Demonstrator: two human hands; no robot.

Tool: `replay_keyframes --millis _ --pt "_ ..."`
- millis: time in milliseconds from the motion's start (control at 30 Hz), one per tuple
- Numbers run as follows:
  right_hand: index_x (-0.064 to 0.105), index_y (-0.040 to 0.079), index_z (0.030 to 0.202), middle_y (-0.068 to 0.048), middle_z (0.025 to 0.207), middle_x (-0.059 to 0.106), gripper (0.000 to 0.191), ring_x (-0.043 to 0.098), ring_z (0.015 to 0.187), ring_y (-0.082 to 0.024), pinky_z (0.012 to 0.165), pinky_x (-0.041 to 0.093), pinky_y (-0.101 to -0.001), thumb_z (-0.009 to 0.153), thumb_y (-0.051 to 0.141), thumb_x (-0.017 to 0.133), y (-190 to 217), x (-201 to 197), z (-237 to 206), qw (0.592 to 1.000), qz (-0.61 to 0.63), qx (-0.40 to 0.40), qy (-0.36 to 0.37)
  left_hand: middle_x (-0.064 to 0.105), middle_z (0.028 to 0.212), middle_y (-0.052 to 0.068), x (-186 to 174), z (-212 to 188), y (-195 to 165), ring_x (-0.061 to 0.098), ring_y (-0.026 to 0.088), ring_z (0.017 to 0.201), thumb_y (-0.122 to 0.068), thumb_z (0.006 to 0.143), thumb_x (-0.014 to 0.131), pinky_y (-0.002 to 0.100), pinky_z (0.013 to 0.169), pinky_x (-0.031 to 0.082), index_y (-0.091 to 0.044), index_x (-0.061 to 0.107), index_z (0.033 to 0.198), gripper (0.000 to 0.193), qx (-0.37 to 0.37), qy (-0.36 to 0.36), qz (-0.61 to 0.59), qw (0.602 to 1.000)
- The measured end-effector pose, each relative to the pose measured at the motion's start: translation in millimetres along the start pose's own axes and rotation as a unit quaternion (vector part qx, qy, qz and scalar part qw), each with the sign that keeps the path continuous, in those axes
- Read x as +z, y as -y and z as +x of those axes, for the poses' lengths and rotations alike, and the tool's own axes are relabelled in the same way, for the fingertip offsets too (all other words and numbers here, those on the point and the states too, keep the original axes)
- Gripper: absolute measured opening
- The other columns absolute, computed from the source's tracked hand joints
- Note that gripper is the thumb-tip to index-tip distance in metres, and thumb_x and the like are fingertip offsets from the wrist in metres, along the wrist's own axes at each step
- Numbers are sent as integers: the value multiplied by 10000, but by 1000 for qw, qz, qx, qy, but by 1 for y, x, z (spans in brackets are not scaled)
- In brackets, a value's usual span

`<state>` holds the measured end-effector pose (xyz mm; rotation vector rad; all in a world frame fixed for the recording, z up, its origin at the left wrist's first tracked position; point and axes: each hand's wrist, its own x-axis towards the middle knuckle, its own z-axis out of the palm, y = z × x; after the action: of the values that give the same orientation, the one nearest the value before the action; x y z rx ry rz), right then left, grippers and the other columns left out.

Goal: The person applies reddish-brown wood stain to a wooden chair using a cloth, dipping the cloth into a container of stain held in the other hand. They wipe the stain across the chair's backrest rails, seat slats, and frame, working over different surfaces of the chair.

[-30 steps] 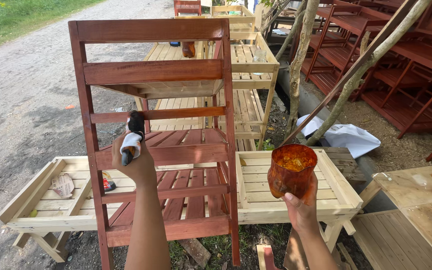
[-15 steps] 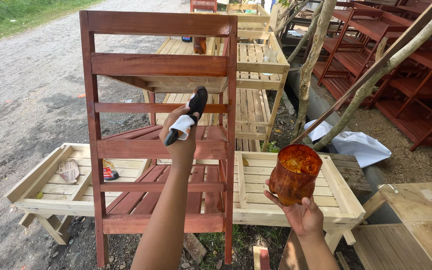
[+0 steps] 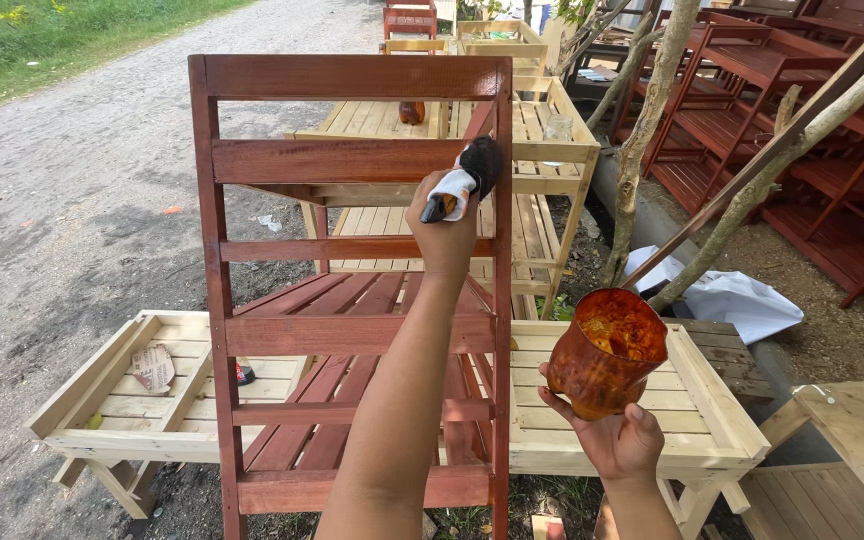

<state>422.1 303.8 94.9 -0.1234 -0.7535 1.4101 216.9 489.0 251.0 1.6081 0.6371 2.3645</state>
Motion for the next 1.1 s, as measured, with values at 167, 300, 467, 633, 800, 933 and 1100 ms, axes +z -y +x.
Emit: replay_keyframes --millis 167,300,467,633,800,933,1100 --pt "362 250 1584 -207 1553 414 959 408 1372 -579 1106 358 -715 730 283 796 -28 19 12 1000 15 11 24 696 961 82 -80 32 8 676 175 898 11 862 817 308 854 544 15 673 1021 215 59 -53 42 996" --pt "361 253 1588 -211 1553 417 944 412 1382 -564 1097 376 -690 747 294 788 -49 29 20 999 34 20 31 683 958 58 -164 61 10 640 141 910 -11 874 827 291 855 533 13 657 1026 229 67 -88 70 991" --pt "333 166 1614 -244 1555 423 973 419 1374 -582 1072 414 -658 767 303 794 -64 35 21 998 48 21 39 688 942 69 -237 93 5 654 145 894 -4 891 831 305 831 536 13 664 972 186 68 -95 166 979" --pt "315 119 1622 -251 1537 427 1000 419 1378 -558 1084 423 -653 768 308 799 -56 34 13 998 41 33 35 681 1038 115 -273 114 -13 689 220 927 71 908 751 325 839 545 14 687 1049 165 153 -96 258 949" --pt "319 145 1609 -241 1527 437 996 431 1363 -564 1067 423 -657 756 323 801 -40 32 10 1000 18 12 19 681 978 113 -249 127 -22 716 286 861 -93 918 775 396 719 545 -62 703 993 108 167 -72 374 909" --pt "324 184 1614 -239 1521 433 997 433 1347 -577 1050 416 -666 751 325 801 -29 28 5 1000 1 -5 8 667 1012 129 -174 100 -16 700 349 859 -225 869 812 445 671 538 -86 665 1021 254 202 -38 375 904" --pt "331 223 1611 -229 1531 425 1001 433 1341 -577 1033 434 -658 732 333 798 -14 18 -8 999 -13 -32 -20 631 1027 123 -75 55 -19 657 390 843 -212 766 793 480 683 505 -117 601 963 291 170 39 316 933"
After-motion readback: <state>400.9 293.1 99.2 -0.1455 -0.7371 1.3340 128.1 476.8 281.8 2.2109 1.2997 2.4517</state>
